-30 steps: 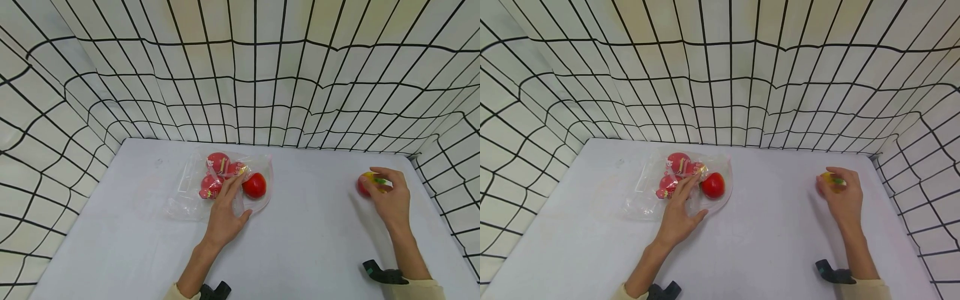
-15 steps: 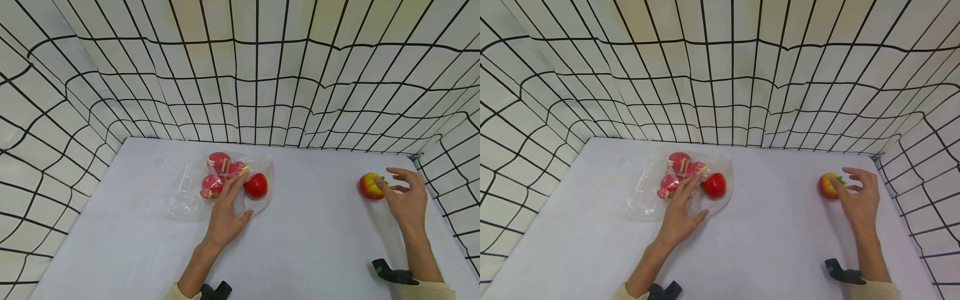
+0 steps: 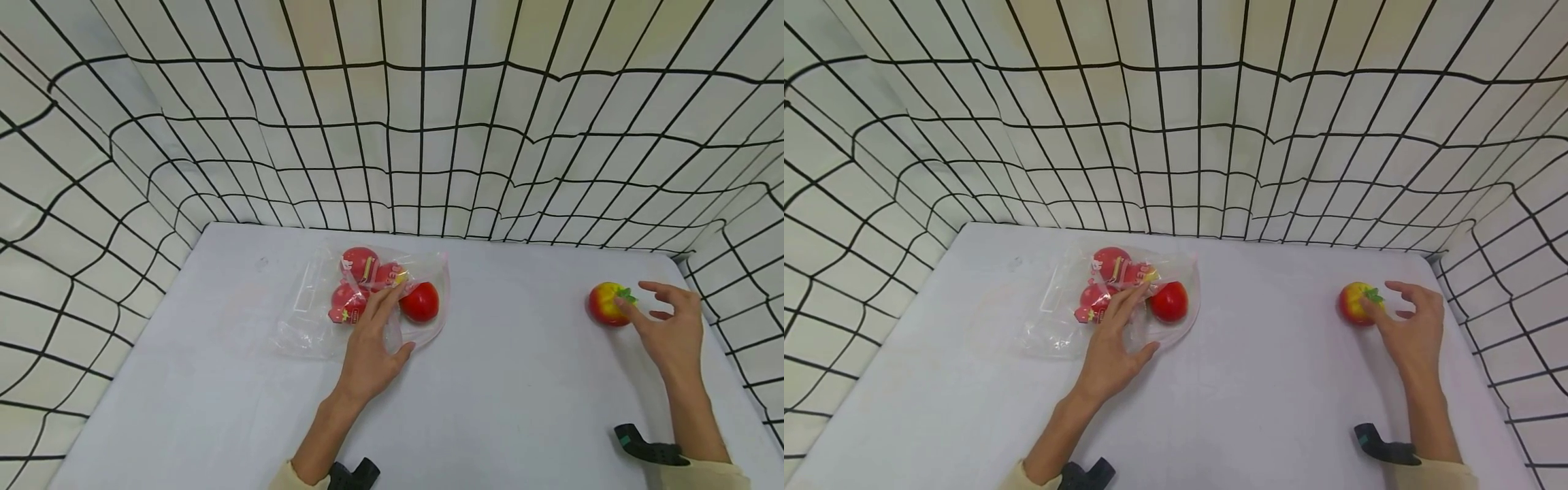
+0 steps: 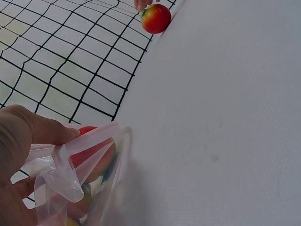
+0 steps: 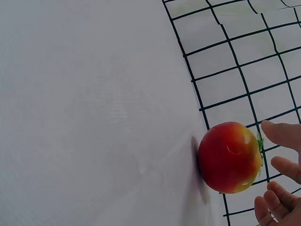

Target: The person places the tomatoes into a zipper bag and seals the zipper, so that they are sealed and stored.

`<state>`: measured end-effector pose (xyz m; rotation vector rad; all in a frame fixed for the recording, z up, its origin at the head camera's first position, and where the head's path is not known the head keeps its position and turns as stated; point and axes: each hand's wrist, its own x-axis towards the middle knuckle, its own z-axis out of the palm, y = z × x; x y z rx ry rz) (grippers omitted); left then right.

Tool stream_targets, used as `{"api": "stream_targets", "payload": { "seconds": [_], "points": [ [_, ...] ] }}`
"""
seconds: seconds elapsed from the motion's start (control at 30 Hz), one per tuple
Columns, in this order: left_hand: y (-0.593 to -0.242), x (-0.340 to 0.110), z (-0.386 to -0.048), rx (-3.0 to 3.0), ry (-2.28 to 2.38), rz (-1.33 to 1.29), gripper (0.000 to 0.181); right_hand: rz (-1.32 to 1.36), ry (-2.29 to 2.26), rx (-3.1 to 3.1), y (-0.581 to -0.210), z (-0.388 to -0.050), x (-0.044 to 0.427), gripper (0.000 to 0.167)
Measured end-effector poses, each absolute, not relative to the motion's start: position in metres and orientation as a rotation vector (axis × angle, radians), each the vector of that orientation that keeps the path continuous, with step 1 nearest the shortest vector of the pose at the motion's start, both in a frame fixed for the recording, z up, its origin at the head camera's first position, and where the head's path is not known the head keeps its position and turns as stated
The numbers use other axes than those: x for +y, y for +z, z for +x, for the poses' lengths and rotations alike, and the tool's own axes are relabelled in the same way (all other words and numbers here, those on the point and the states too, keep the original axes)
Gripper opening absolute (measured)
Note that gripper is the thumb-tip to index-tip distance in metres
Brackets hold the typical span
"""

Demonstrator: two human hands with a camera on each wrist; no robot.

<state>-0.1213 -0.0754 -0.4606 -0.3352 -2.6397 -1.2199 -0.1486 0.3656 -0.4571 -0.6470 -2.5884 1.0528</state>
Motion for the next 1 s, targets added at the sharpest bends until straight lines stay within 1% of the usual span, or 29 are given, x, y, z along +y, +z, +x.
{"api": "stream_targets", "payload": {
  "seconds": [0.2, 0.6, 1.0],
  "points": [
    [-0.46, -0.074, -0.122, -2.63, -1.216, -0.34, 0.106, -0.605, 1.048, -2.728, -0.463, -0.149, 0.373, 0.063],
    [-0.46, -0.072, -0.122, -2.642, -1.215, -0.327, 0.107, -0.389, 1.094, -2.841, -0.473, -0.15, 0.374, 0.073],
    [-0.46, -0.073, -0.121, -2.662, -1.212, -0.314, 0.106, -0.421, 1.112, -2.859, -0.474, -0.147, 0.366, 0.079]
  ]
}}
